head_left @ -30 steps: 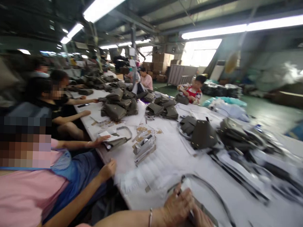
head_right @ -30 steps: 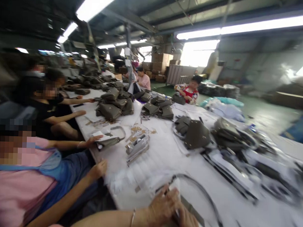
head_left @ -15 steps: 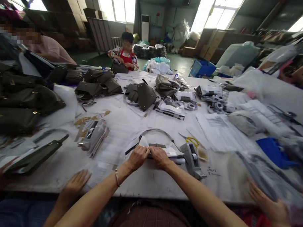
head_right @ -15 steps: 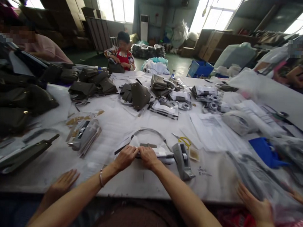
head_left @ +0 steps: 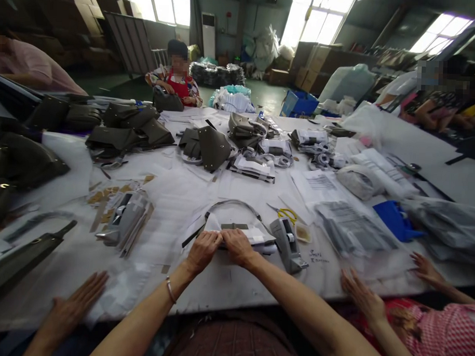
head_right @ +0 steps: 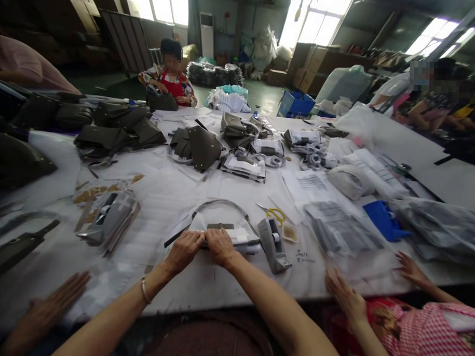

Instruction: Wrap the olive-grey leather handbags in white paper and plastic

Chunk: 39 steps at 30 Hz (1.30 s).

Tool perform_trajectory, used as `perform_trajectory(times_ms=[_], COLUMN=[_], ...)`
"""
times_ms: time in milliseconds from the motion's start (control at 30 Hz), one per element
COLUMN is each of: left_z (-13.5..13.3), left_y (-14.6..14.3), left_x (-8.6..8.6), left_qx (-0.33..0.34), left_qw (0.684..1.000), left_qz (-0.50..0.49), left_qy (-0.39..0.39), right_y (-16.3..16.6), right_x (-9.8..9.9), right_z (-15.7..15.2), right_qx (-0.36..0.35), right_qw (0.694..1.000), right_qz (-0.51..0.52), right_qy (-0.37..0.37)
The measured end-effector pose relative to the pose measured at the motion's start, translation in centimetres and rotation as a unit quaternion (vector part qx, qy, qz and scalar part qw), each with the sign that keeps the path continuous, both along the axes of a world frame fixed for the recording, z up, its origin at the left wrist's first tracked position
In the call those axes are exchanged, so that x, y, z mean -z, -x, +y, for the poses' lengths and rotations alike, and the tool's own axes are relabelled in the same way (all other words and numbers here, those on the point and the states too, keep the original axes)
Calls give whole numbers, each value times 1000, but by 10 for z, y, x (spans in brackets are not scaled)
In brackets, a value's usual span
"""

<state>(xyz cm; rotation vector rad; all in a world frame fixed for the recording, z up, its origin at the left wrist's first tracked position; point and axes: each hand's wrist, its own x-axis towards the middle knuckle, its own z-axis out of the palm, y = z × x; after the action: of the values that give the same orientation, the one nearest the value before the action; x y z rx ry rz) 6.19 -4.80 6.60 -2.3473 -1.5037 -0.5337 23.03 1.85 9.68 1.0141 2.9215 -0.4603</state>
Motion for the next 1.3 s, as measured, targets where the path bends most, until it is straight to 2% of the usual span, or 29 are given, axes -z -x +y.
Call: perform_trajectory(times_ms=[133, 233, 333, 433, 500, 633, 700, 833, 967, 1100, 1300], left_z=[-5, -14, -23, -29, -31, -34, -35, -35, -37, -40, -40], left_y=[-2, -6, -11, -14, -16, -18, -20, -22, -24, -26, -26], left_x=[5, 15, 28, 37, 40, 43, 44, 49, 59, 65, 62], left_qx=[-8, -17, -28, -38, -42, -54, -58, -58, -61, -52, -48], left_qw=[1000, 999, 998, 997, 997, 996, 996, 996, 996, 995, 995], left_qz=[-20, -35, -51, -62, -68, -69, -69, -72, -71, -80, -79], left_qy=[0, -11, -23, -20, -14, 1, 1, -3, 6, 24, 40], right_y=[-6, -16, -27, -29, -20, 19, 45, 94, 135, 159, 176], right_x=[3, 7, 4, -4, -9, -9, -7, -2, 10, 31, 49], right_z=[-3, -3, 3, 14, 21, 32, 35, 37, 34, 31, 43], right_qx=[13, 23, 41, 59, 79, 127, 128, 93, 16, -49, -54], right_qw=[999, 994, 978, 960, 956, 966, 973, 988, 995, 986, 981], right_qz=[27, 68, 151, 236, 249, 190, 156, 69, -65, -148, -176], right_qy=[22, 81, 137, 141, 130, 118, 111, 99, 74, 54, 64])
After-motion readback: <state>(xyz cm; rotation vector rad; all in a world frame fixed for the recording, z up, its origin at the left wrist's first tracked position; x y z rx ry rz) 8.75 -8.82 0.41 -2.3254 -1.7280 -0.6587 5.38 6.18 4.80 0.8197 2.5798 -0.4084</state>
